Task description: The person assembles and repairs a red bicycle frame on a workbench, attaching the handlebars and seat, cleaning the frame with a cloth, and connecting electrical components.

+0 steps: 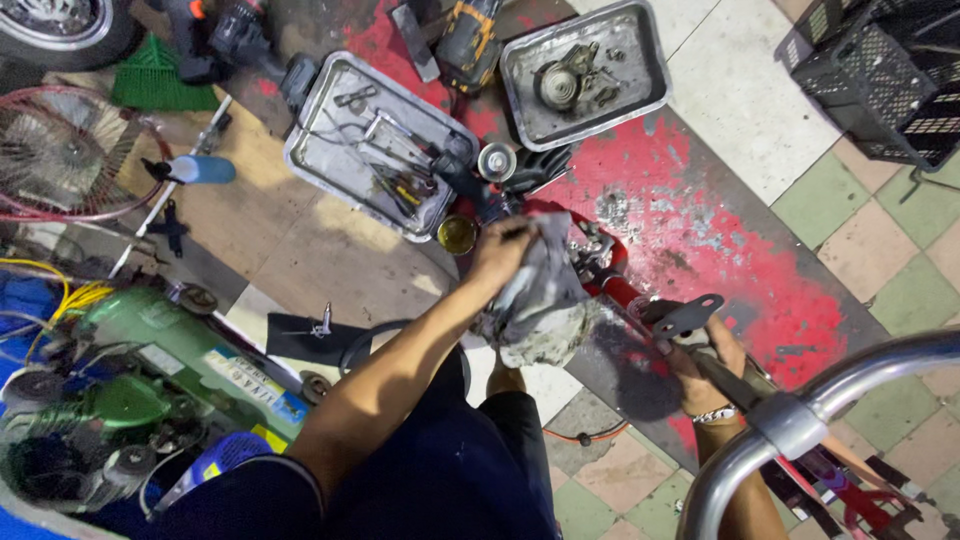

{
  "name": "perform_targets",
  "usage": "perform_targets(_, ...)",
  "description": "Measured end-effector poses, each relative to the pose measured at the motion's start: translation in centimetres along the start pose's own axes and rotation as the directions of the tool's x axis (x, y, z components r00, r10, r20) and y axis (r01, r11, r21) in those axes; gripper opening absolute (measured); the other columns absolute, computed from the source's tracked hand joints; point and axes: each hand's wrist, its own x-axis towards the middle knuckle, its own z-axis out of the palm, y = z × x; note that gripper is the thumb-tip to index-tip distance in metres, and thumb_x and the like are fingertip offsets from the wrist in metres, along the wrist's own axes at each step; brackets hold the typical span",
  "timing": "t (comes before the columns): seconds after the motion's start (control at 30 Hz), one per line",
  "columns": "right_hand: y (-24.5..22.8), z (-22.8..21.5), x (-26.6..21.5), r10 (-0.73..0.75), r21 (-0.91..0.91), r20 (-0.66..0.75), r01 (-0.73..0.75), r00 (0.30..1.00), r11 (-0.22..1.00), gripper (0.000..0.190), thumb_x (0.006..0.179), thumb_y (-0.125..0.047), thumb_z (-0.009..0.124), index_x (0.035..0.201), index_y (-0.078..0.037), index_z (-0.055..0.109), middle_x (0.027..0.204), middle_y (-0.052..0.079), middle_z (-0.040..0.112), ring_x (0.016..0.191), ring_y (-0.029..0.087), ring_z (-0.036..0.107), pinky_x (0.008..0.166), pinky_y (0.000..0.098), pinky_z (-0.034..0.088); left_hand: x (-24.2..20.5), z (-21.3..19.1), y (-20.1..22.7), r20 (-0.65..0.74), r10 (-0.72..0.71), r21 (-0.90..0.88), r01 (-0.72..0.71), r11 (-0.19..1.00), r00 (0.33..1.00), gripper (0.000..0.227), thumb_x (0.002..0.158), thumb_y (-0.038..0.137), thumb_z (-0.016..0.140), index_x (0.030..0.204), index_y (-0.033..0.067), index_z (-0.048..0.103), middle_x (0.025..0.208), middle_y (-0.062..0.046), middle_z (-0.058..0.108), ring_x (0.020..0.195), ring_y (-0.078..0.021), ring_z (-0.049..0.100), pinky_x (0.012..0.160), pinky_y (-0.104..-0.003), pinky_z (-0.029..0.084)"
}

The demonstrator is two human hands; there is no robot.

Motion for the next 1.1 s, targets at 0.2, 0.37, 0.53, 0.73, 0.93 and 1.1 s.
perform_targets(0.2,-1.0,0.0,0.4,0.03,-0.072,-0.051,-0.034,0.998,0.997,0.029,0.084,-0.02,0.074,0.108,-0.004,0.069,0.082,0.003,0.067,0.071,0.012,0.058,0.065,0.0295,0.047,-7.2,-2.9,-3.4,0.129,-0.574,-0.576,0.532,0.62,0.809,0.028,0.1,0.021,0.061,0.12,0.0032,0.069,0.111,-0.009,0.07,0.093,-0.0204,0.066,0.082,-0.042,0.053)
perform_targets(0.37,-1.0,0.0,0.0,-0.01,-0.027,-0.049,0.009,0.999,1.0,0.028,0.09,-0.02,0.071,0.112,-0.003,0.067,0.084,0.002,0.064,0.073,0.011,0.055,0.067,0.0289,0.046,-11.8,3.3,-6.1,0.437,-0.591,-0.818,0.573,0.052,0.678,0.033,0.094,0.013,0.049,0.122,-0.0046,0.054,0.112,-0.016,0.069,0.095,-0.0259,0.071,0.089,-0.039,0.061)
perform_targets(0.53,-0.5,-0.2,0.5,-0.037,-0.112,-0.046,0.032,0.998,0.993,0.027,0.092,-0.021,0.069,0.111,-0.003,0.066,0.08,0.003,0.063,0.068,0.013,0.055,0.063,0.0292,0.046,-13.5,11.1,-6.4,0.426,-0.49,-0.874,0.486,-0.006,0.76,0.026,0.097,0.01,0.06,0.117,-0.0067,0.06,0.095,-0.012,0.069,0.069,-0.0155,0.066,0.062,-0.025,0.054)
perform_targets(0.73,0.3,-0.3,-0.2,-0.141,-0.01,-0.001,0.141,0.99,0.99,0.026,0.097,-0.02,0.069,0.113,-0.001,0.063,0.089,0.004,0.066,0.076,0.013,0.059,0.068,0.0284,0.048,-10.7,17.8,-5.9,0.216,-0.569,-0.912,0.371,0.172,0.793,0.012,0.092,0.011,0.072,0.1,0.0014,0.073,0.086,-0.004,0.073,0.066,-0.0129,0.066,0.059,-0.026,0.054)
perform_targets(0.93,-0.3,-0.2,0.1,-0.142,0.043,0.018,0.142,0.99,0.989,0.027,0.097,-0.019,0.068,0.116,-0.001,0.062,0.09,0.004,0.066,0.077,0.013,0.06,0.069,0.0283,0.05,-9.1,18.3,-3.3,0.26,-0.72,-0.915,0.402,0.028,0.643,0.013,0.087,0.018,0.078,0.086,0.0055,0.073,0.078,-0.007,0.072,0.058,-0.0179,0.065,0.052,-0.034,0.053)
perform_targets(1.1,-0.7,-0.1,0.0,-0.128,0.093,0.012,0.127,0.992,0.988,0.028,0.097,-0.018,0.067,0.117,0.0,0.061,0.092,0.004,0.067,0.077,0.013,0.062,0.07,0.0281,0.052,-9.0,17.7,0.1,0.039,-0.795,-0.939,0.295,0.178,0.605,0.029,0.082,0.016,0.086,0.095,0.0018,0.064,0.082,-0.01,0.071,0.064,-0.0221,0.067,0.053,-0.039,0.056)
